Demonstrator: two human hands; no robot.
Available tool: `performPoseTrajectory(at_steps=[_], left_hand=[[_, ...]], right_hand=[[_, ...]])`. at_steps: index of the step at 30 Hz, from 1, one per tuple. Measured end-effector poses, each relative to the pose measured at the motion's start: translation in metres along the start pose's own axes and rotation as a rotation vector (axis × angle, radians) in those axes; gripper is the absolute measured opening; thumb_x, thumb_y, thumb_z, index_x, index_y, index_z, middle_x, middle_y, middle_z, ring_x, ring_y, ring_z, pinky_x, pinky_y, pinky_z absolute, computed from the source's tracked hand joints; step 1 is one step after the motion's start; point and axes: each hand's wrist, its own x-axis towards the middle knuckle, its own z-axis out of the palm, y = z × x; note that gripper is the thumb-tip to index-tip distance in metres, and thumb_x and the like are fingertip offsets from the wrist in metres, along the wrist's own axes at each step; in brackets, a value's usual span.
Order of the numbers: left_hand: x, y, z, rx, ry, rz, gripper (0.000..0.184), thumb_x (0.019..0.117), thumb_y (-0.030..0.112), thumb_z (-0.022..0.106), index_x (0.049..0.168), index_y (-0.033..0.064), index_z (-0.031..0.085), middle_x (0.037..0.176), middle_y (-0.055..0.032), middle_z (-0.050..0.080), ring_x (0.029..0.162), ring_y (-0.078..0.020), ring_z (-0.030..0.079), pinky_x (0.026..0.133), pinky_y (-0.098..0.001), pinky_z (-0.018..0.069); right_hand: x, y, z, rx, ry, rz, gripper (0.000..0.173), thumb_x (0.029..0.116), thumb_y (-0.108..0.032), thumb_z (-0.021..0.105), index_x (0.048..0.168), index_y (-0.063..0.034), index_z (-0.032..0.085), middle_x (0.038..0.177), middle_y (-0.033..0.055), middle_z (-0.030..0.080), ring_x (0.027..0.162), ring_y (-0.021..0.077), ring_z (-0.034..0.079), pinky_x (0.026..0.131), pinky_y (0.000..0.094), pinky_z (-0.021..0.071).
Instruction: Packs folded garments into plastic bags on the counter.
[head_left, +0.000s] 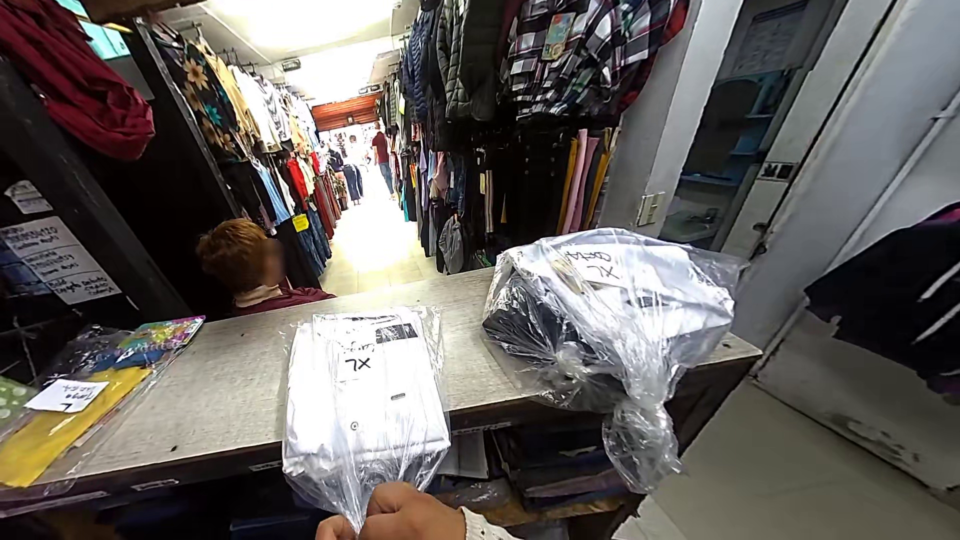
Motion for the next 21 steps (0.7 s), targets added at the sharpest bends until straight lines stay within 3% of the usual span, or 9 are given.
performPoseTrajectory(at_steps=[2,5,6,9,12,15,17,21], left_hand=[[0.008,0.015,-0.005,-0.163,-0.168,-0.313,0.025,0.0918,-0.009,0.049,0.111,-0.0241,0.050,0.086,-0.0269,0.064,0.072,-0.0202,0.066,0.068,-0.0360,0.0570],[0.013,0.014,0.000,-0.290,-0.147,-0.477,0.029,0.0933,-0.011,0.045,0.120,-0.0223,0.044,0.089,-0.0216,0.061,0.072,-0.0132,0.065,0.068,-0.0305,0.0577],[0.012,0.012,0.002,-0.287,-0.088,-0.439,0.030,0.0901,-0.013,0.049,0.118,-0.0237,0.045,0.091,-0.0236,0.062,0.074,-0.0116,0.064,0.069,-0.0271,0.0562],[0.008,0.004,0.003,-0.154,0.049,-0.105,0.032,0.0836,-0.005,0.062,0.105,-0.0272,0.053,0.098,-0.0338,0.062,0.085,-0.0203,0.064,0.079,-0.0253,0.0538],[0.002,-0.009,0.004,-0.064,0.157,0.168,0.020,0.0809,-0.003,0.066,0.089,-0.0206,0.059,0.082,-0.0273,0.065,0.076,-0.0138,0.066,0.073,-0.0161,0.0517],[0.006,0.000,-0.004,-0.025,0.097,0.198,0.018,0.0756,-0.009,0.067,0.090,-0.0202,0.067,0.089,-0.0321,0.070,0.081,-0.0307,0.070,0.078,-0.0296,0.0565],[0.007,0.000,-0.004,0.014,0.105,0.250,0.015,0.0746,-0.010,0.067,0.087,-0.0180,0.069,0.089,-0.0317,0.071,0.083,-0.0365,0.072,0.079,-0.0335,0.0580],[0.006,-0.001,-0.001,0.046,0.124,0.237,0.011,0.0704,-0.009,0.068,0.079,-0.0156,0.066,0.076,-0.0277,0.067,0.066,-0.0256,0.065,0.064,-0.0271,0.0537]], right_hand=[[-0.002,0.000,-0.004,0.060,-0.035,0.064,0.012,0.0881,0.006,0.064,0.092,0.0130,0.073,0.087,0.0302,0.065,0.086,0.0429,0.065,0.080,0.0507,0.0526],[-0.007,-0.003,-0.006,0.057,-0.019,0.173,0.012,0.0888,0.005,0.065,0.093,0.0141,0.071,0.089,0.0297,0.065,0.084,0.0385,0.065,0.078,0.0448,0.0532],[-0.010,-0.003,-0.004,0.051,0.023,0.202,0.012,0.0888,0.004,0.067,0.093,0.0142,0.071,0.088,0.0289,0.065,0.082,0.0365,0.064,0.076,0.0428,0.0530],[-0.017,0.004,0.001,0.003,0.157,0.168,0.012,0.0880,0.002,0.069,0.094,0.0121,0.072,0.088,0.0268,0.067,0.079,0.0327,0.067,0.073,0.0388,0.0554],[-0.022,0.013,0.007,0.005,0.144,0.070,0.014,0.0884,0.006,0.064,0.099,0.0100,0.073,0.099,0.0282,0.067,0.087,0.0333,0.069,0.078,0.0376,0.0580],[-0.019,0.010,0.007,-0.012,0.128,0.012,0.013,0.0901,0.004,0.064,0.097,0.0088,0.074,0.102,0.0274,0.069,0.094,0.0353,0.070,0.083,0.0400,0.0581],[-0.017,0.007,0.006,-0.054,0.107,-0.001,0.011,0.0904,0.002,0.066,0.092,0.0090,0.074,0.099,0.0264,0.071,0.095,0.0371,0.071,0.084,0.0435,0.0581],[-0.015,0.012,0.009,-0.141,0.207,-0.190,0.011,0.0882,0.001,0.067,0.080,0.0061,0.073,0.090,0.0218,0.071,0.088,0.0306,0.072,0.081,0.0349,0.0587]])
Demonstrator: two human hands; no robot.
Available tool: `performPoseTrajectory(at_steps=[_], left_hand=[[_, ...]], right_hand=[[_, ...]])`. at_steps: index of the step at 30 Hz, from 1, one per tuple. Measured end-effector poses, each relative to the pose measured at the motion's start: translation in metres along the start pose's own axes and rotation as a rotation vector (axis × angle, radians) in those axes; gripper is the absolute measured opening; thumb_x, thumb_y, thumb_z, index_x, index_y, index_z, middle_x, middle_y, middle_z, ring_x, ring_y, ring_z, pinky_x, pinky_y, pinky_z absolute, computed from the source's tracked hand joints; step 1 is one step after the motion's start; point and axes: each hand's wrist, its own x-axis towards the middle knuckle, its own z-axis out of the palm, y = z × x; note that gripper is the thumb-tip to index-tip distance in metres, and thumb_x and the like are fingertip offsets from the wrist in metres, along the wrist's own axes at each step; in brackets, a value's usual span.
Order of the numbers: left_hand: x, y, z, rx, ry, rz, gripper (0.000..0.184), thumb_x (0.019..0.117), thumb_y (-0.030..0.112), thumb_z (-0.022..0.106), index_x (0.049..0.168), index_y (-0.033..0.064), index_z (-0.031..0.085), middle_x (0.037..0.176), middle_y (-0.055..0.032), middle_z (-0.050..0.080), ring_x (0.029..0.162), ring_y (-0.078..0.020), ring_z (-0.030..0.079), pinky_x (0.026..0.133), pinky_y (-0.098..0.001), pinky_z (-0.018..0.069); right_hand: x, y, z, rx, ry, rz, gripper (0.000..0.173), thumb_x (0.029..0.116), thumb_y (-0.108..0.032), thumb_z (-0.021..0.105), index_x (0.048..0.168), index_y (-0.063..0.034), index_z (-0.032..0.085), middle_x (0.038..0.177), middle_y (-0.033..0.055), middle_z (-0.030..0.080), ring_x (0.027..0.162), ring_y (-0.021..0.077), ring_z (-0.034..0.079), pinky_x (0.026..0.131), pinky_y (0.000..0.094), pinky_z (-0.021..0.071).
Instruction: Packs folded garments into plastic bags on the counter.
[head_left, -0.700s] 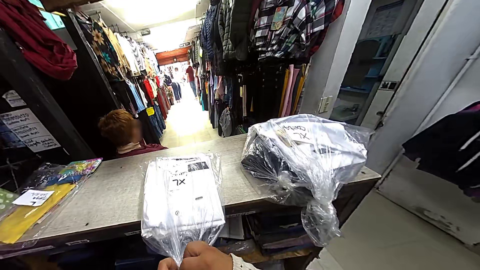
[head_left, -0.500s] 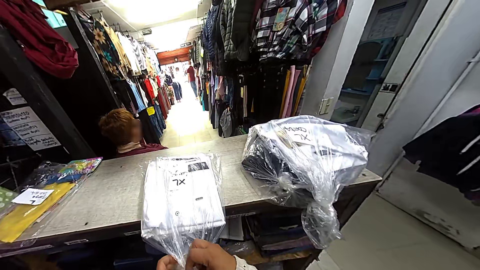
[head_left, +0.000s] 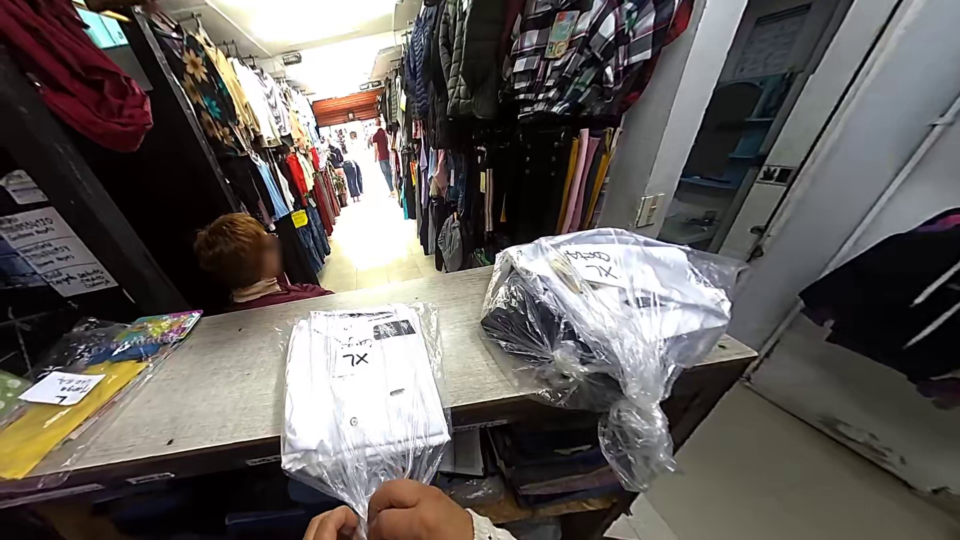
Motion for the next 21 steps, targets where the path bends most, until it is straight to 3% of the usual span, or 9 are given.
performPoseTrajectory(at_steps=[2,4,6,8,11,13,17,19,21], left_hand=[[-0.002,-0.002,0.000,-0.024,-0.045,-0.136,0.013,0.0721,-0.009,0.068,0.080,-0.0175,0.063,0.074,-0.0264,0.064,0.062,-0.0210,0.062,0.061,-0.0269,0.0521],[-0.003,-0.015,-0.002,-0.035,-0.131,-0.363,0.017,0.0754,-0.009,0.069,0.086,-0.0204,0.062,0.075,-0.0261,0.065,0.064,-0.0220,0.063,0.064,-0.0331,0.0537],[-0.001,-0.023,-0.008,-0.092,-0.255,-0.606,0.019,0.0817,-0.010,0.064,0.096,-0.0201,0.057,0.076,-0.0191,0.063,0.068,-0.0125,0.056,0.067,-0.0285,0.0497],[-0.008,-0.019,-0.015,-0.153,-0.221,-0.489,0.015,0.0807,-0.009,0.064,0.091,-0.0180,0.058,0.075,-0.0154,0.063,0.068,-0.0095,0.058,0.067,-0.0263,0.0507],[-0.015,-0.002,-0.023,-0.035,-0.101,-0.133,0.011,0.0778,-0.004,0.066,0.086,-0.0108,0.067,0.082,-0.0195,0.066,0.073,-0.0236,0.066,0.068,-0.0371,0.0561],[-0.011,-0.003,-0.021,0.029,-0.051,-0.015,0.013,0.0783,0.001,0.065,0.087,-0.0083,0.067,0.083,-0.0188,0.068,0.071,-0.0220,0.067,0.066,-0.0328,0.0571],[-0.011,-0.005,-0.019,-0.086,-0.057,-0.109,0.025,0.0801,0.003,0.061,0.100,-0.0109,0.064,0.086,-0.0149,0.069,0.074,-0.0113,0.065,0.068,-0.0224,0.0537],[-0.012,-0.004,-0.017,-0.152,-0.065,-0.173,0.035,0.0801,0.006,0.065,0.109,-0.0128,0.063,0.090,-0.0140,0.070,0.077,-0.0079,0.066,0.071,-0.0197,0.0535],[-0.012,-0.007,-0.014,-0.142,-0.067,-0.163,0.035,0.0808,0.007,0.068,0.110,-0.0126,0.064,0.091,-0.0153,0.071,0.077,-0.0107,0.066,0.070,-0.0218,0.0537]], right_hand=[[-0.002,0.003,0.001,0.012,0.102,-0.036,0.011,0.0881,-0.001,0.067,0.079,0.0055,0.071,0.088,0.0209,0.070,0.088,0.0274,0.070,0.082,0.0301,0.0568],[0.000,0.003,-0.004,0.003,0.212,-0.025,0.015,0.0917,-0.006,0.065,0.081,0.0042,0.068,0.090,0.0195,0.067,0.090,0.0236,0.068,0.084,0.0267,0.0551],[0.004,0.002,-0.016,-0.052,0.232,-0.002,0.017,0.0962,-0.010,0.062,0.086,0.0030,0.065,0.093,0.0186,0.065,0.091,0.0205,0.066,0.084,0.0230,0.0538],[0.007,0.003,-0.019,-0.075,0.175,0.009,0.013,0.0950,-0.008,0.064,0.090,0.0037,0.067,0.096,0.0203,0.066,0.091,0.0226,0.067,0.083,0.0243,0.0550],[0.001,-0.003,0.000,-0.123,0.048,0.018,0.021,0.0933,-0.010,0.067,0.111,0.0008,0.072,0.107,0.0224,0.070,0.100,0.0322,0.070,0.090,0.0379,0.0576],[-0.001,-0.006,0.011,-0.147,0.037,0.049,0.026,0.0941,-0.010,0.066,0.118,-0.0028,0.073,0.112,0.0220,0.071,0.101,0.0346,0.071,0.091,0.0424,0.0578],[0.001,-0.003,0.011,-0.118,0.018,0.169,0.023,0.0964,-0.009,0.061,0.113,0.0001,0.073,0.103,0.0220,0.071,0.086,0.0291,0.072,0.076,0.0364,0.0599],[0.002,-0.003,0.007,-0.105,-0.043,0.207,0.024,0.0980,-0.013,0.060,0.114,0.0007,0.072,0.101,0.0226,0.070,0.080,0.0296,0.071,0.070,0.0383,0.0594],[0.002,-0.004,0.006,-0.094,-0.083,0.218,0.023,0.0974,-0.013,0.062,0.113,0.0000,0.073,0.100,0.0230,0.070,0.082,0.0324,0.072,0.071,0.0433,0.0598]])
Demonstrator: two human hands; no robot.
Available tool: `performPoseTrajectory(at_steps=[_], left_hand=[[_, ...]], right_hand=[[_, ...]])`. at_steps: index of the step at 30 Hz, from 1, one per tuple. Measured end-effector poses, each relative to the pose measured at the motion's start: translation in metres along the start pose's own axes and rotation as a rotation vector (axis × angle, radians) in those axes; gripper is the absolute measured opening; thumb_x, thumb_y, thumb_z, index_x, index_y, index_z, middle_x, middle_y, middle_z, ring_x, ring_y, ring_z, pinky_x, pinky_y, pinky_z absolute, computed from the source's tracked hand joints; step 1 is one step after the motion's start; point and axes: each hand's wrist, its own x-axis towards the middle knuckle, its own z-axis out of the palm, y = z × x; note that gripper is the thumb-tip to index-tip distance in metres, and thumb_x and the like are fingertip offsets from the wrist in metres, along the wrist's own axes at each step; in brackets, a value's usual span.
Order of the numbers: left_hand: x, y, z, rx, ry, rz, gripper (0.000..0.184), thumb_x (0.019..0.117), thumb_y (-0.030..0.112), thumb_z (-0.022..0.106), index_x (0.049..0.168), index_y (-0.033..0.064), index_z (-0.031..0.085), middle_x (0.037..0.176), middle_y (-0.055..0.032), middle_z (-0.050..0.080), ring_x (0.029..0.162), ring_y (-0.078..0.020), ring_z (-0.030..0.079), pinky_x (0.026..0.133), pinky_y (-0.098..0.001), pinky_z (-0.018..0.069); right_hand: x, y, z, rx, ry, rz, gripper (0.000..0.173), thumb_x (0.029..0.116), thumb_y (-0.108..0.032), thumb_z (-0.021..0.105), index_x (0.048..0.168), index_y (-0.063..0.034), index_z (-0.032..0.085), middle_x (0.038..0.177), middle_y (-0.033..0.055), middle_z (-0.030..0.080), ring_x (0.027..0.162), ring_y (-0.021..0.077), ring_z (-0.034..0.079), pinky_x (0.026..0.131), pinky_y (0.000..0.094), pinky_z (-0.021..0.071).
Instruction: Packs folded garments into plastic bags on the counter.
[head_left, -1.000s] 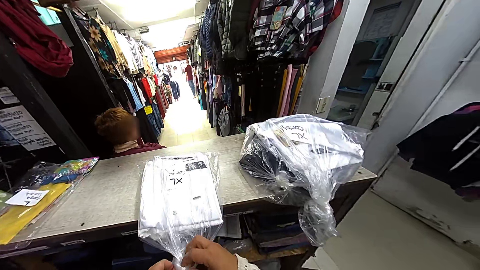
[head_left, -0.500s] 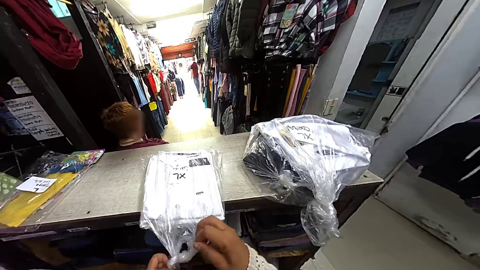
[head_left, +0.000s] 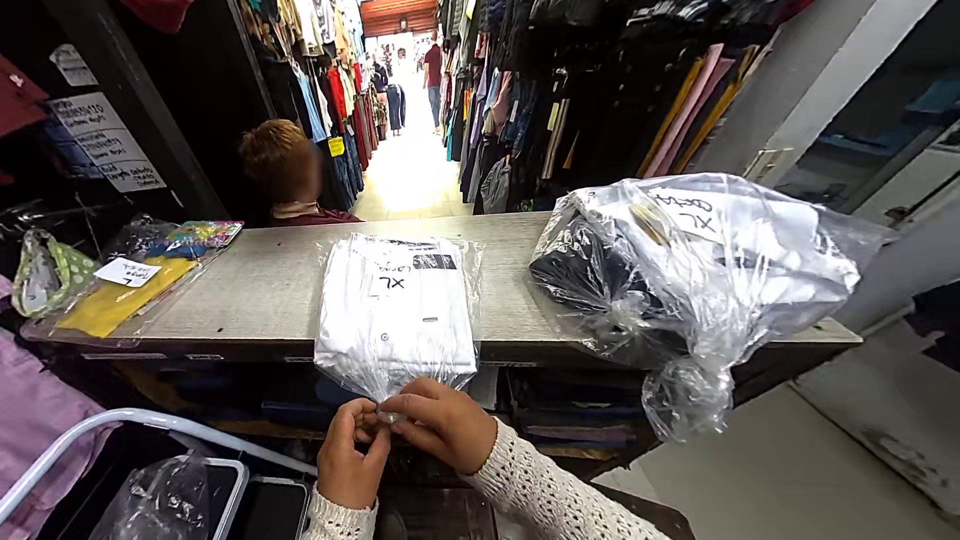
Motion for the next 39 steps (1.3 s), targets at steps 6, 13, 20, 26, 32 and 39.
performPoseTrajectory(at_steps=[6,13,20,26,32,39], left_hand=[[0.005,0.007,0.000,0.090,-0.043,-0.120,0.021,0.0804,0.003,0.064,0.098,-0.0092,0.066,0.083,-0.0128,0.066,0.068,-0.0097,0.060,0.063,-0.0223,0.0498],[0.005,-0.031,-0.020,-0.531,-0.153,-0.562,0.012,0.0884,-0.007,0.049,0.093,0.0003,0.059,0.073,0.0053,0.062,0.063,0.0011,0.059,0.061,-0.0167,0.0514],[0.007,-0.027,-0.027,-0.289,-0.232,0.212,0.016,0.0884,0.004,0.058,0.079,0.0065,0.071,0.105,-0.0032,0.072,0.109,-0.0061,0.064,0.096,-0.0208,0.0520],[0.039,-0.038,-0.018,0.302,-0.044,0.625,0.020,0.0937,0.022,0.063,0.091,0.0079,0.076,0.092,-0.0124,0.073,0.090,-0.0236,0.072,0.083,-0.0320,0.0584],[0.056,-0.043,-0.055,0.340,0.082,0.399,0.023,0.0886,0.011,0.059,0.084,-0.0056,0.073,0.097,-0.0233,0.072,0.093,-0.0320,0.071,0.083,-0.0407,0.0580],[0.039,-0.029,-0.078,-0.101,0.296,-0.274,0.019,0.0944,-0.002,0.055,0.108,-0.0157,0.057,0.093,-0.0089,0.066,0.075,0.0034,0.061,0.067,-0.0144,0.0522]], right_hand=[[-0.001,0.007,0.006,0.124,0.059,-0.061,0.013,0.0935,-0.005,0.061,0.094,0.0040,0.071,0.096,0.0224,0.068,0.083,0.0235,0.067,0.074,0.0285,0.0553],[-0.009,0.026,-0.016,0.608,0.299,0.175,0.011,0.0987,-0.021,0.063,0.094,-0.0135,0.069,0.096,-0.0102,0.065,0.088,-0.0038,0.062,0.078,0.0184,0.0552],[-0.021,0.011,0.004,0.105,-0.016,0.123,0.020,0.0880,-0.004,0.070,0.103,0.0087,0.069,0.109,0.0278,0.068,0.083,0.0322,0.069,0.073,0.0407,0.0590],[-0.021,0.012,-0.008,0.044,0.085,-0.044,0.013,0.0955,-0.006,0.063,0.091,0.0047,0.068,0.100,0.0222,0.070,0.093,0.0295,0.071,0.081,0.0352,0.0588],[-0.047,0.021,-0.041,-0.186,0.087,0.090,0.022,0.1018,-0.016,0.056,0.096,0.0031,0.065,0.099,0.0203,0.069,0.088,0.0302,0.072,0.073,0.0417,0.0606],[-0.089,0.055,-0.066,-0.229,0.214,0.267,0.024,0.0994,-0.019,0.055,0.099,-0.0010,0.071,0.099,0.0137,0.071,0.086,0.0185,0.068,0.076,0.0314,0.0577]])
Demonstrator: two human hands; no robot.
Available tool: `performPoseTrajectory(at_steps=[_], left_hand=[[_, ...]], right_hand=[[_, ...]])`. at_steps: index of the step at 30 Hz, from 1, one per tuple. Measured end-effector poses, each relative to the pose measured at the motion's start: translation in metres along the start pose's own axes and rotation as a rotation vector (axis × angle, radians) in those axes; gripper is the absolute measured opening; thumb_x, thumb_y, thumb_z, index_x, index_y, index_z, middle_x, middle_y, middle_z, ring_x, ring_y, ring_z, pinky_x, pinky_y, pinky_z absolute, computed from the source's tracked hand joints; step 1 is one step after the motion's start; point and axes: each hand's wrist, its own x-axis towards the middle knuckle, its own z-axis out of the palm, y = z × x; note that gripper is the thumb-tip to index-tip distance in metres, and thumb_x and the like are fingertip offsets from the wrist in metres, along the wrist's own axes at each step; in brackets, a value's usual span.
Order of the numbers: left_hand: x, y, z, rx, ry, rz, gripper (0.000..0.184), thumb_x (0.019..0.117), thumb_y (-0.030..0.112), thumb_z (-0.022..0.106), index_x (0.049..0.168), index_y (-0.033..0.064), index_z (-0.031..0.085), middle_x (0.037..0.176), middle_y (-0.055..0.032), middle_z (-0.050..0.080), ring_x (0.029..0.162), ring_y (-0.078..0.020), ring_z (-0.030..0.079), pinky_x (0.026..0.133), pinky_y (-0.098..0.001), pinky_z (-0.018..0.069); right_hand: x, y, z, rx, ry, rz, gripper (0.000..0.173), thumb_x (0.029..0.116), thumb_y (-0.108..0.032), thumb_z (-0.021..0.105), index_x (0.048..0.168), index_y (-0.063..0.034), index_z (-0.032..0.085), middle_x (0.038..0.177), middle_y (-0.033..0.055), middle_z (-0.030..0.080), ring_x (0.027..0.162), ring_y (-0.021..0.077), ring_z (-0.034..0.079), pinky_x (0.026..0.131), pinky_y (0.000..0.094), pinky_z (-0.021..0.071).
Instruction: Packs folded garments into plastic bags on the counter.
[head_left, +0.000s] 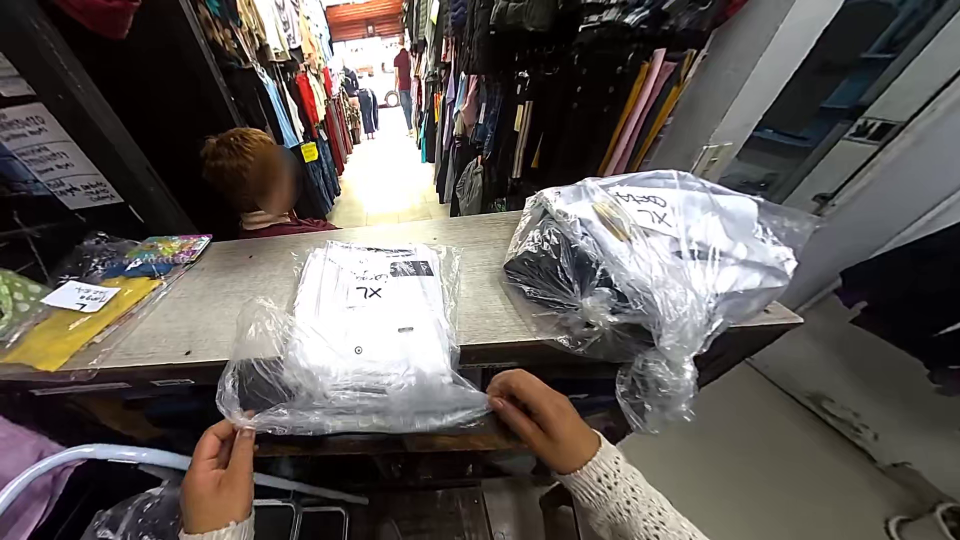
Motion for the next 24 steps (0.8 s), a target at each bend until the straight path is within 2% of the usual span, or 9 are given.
performPoseTrajectory(at_steps=[3,5,7,9,11,13,16,20,24], left_hand=[[-0.013,0.000,-0.014,-0.051,0.058,0.263,0.024,0.0899,-0.003,0.053,0.110,-0.0147,0.052,0.105,-0.0067,0.063,0.092,0.0034,0.063,0.077,-0.0165,0.0553],[-0.017,0.010,-0.024,0.013,0.110,0.543,0.020,0.0872,0.005,0.056,0.107,0.0003,0.056,0.117,-0.0008,0.061,0.112,0.0019,0.059,0.086,-0.0151,0.0529],[-0.032,0.033,-0.027,0.137,0.044,0.784,0.005,0.0953,0.009,0.054,0.094,0.0082,0.059,0.106,0.0023,0.062,0.110,0.0031,0.058,0.094,-0.0130,0.0473],[-0.048,0.044,-0.018,0.178,-0.232,0.948,0.019,0.1022,0.008,0.050,0.087,0.0095,0.061,0.095,-0.0015,0.065,0.103,-0.0046,0.062,0.099,-0.0182,0.0465],[-0.065,0.035,0.000,0.222,-0.448,0.939,0.019,0.0959,0.003,0.056,0.082,0.0064,0.068,0.088,-0.0083,0.072,0.093,-0.0159,0.069,0.092,-0.0263,0.0537],[-0.078,0.017,0.018,0.330,-0.567,0.883,0.013,0.0811,-0.005,0.062,0.076,0.0000,0.074,0.083,-0.0146,0.075,0.083,-0.0278,0.075,0.080,-0.0377,0.0605],[-0.088,0.000,0.021,0.453,-0.887,0.528,0.018,0.0849,-0.012,0.059,0.092,-0.0094,0.076,0.099,-0.0253,0.075,0.098,-0.0434,0.072,0.090,-0.0522,0.0568],[-0.093,-0.014,0.019,0.513,-0.736,0.211,0.026,0.0875,-0.013,0.055,0.107,-0.0142,0.072,0.111,-0.0322,0.070,0.108,-0.0516,0.067,0.099,-0.0576,0.0511],[-0.082,0.004,0.041,0.503,-0.510,0.175,0.027,0.0972,-0.003,0.049,0.109,-0.0191,0.068,0.109,-0.0359,0.069,0.104,-0.0518,0.069,0.096,-0.0573,0.0526]], right_hand=[[-0.001,-0.016,0.000,0.016,0.077,0.013,0.028,0.1001,-0.023,0.056,0.109,-0.0012,0.072,0.112,0.0156,0.070,0.086,0.0164,0.068,0.072,0.0295,0.0583],[0.007,-0.031,0.002,0.051,0.147,-0.004,0.032,0.1013,-0.029,0.057,0.111,-0.0015,0.071,0.114,0.0148,0.069,0.086,0.0127,0.066,0.071,0.0258,0.0569],[0.016,-0.048,0.008,0.078,0.133,-0.046,0.037,0.1012,-0.036,0.058,0.111,-0.0031,0.071,0.114,0.0134,0.070,0.098,0.0150,0.067,0.080,0.0289,0.0578],[0.026,-0.069,0.021,0.099,0.014,-0.097,0.045,0.0982,-0.043,0.061,0.116,-0.0029,0.070,0.119,0.0153,0.071,0.113,0.0250,0.067,0.094,0.0413,0.0560],[0.037,-0.094,0.036,0.094,-0.216,-0.143,0.059,0.0910,-0.044,0.070,0.126,0.0021,0.065,0.129,0.0220,0.066,0.122,0.0381,0.063,0.100,0.0560,0.0509],[0.047,-0.111,0.049,0.060,-0.497,-0.090,0.059,0.0859,-0.025,0.079,0.132,0.0060,0.060,0.131,0.0279,0.063,0.125,0.0474,0.059,0.102,0.0656,0.0444],[0.056,-0.111,0.063,-0.013,-0.760,-0.008,0.025,0.0976,0.000,0.057,0.120,0.0084,0.066,0.117,0.0313,0.067,0.115,0.0493,0.063,0.098,0.0652,0.0435],[0.044,-0.099,0.070,0.067,-0.430,-0.269,0.011,0.0889,0.000,0.064,0.096,0.0025,0.072,0.096,0.0230,0.071,0.092,0.0413,0.071,0.076,0.0571,0.0559],[0.036,-0.105,0.082,0.116,-0.387,-0.271,0.032,0.0883,-0.007,0.074,0.119,0.0005,0.071,0.119,0.0232,0.069,0.110,0.0431,0.067,0.086,0.0600,0.0553]])
